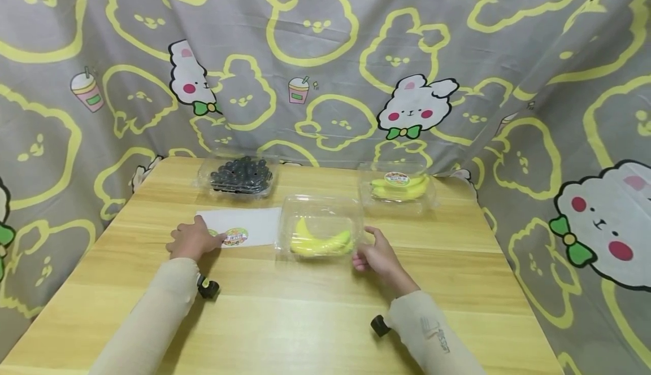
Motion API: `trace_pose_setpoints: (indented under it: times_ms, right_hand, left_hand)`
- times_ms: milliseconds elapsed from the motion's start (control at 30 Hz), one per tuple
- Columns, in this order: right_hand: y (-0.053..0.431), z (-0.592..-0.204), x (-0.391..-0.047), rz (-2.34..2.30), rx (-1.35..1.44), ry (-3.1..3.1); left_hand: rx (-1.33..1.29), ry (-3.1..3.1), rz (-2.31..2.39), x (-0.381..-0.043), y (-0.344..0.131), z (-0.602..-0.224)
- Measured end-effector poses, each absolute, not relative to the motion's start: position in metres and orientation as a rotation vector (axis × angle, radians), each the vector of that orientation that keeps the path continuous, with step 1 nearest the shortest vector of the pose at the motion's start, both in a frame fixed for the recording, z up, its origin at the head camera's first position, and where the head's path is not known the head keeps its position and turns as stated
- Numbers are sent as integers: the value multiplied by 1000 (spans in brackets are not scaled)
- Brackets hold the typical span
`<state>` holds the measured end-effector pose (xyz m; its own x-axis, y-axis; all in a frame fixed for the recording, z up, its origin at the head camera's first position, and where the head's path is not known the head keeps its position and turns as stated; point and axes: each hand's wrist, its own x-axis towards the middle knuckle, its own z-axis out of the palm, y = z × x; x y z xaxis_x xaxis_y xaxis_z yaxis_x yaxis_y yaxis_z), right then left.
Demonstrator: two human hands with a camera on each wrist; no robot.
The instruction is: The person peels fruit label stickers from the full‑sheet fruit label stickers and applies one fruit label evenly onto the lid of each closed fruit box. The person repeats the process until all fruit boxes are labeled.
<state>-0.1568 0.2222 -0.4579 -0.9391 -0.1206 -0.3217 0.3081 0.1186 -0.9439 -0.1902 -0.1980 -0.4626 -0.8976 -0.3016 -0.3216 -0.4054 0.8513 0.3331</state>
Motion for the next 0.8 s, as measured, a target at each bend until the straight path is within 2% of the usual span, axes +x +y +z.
trace_pose_setpoints:
  times_ms: [367,800]
  right_hand:
    - [220,-457,-162,-1906,223,2080]
    - [219,-459,-164,-1958,208,2055]
  left_hand:
    - [-548,2750,727,-188,-214,-457]
    - [-417,2824,860,-186,-205,-454]
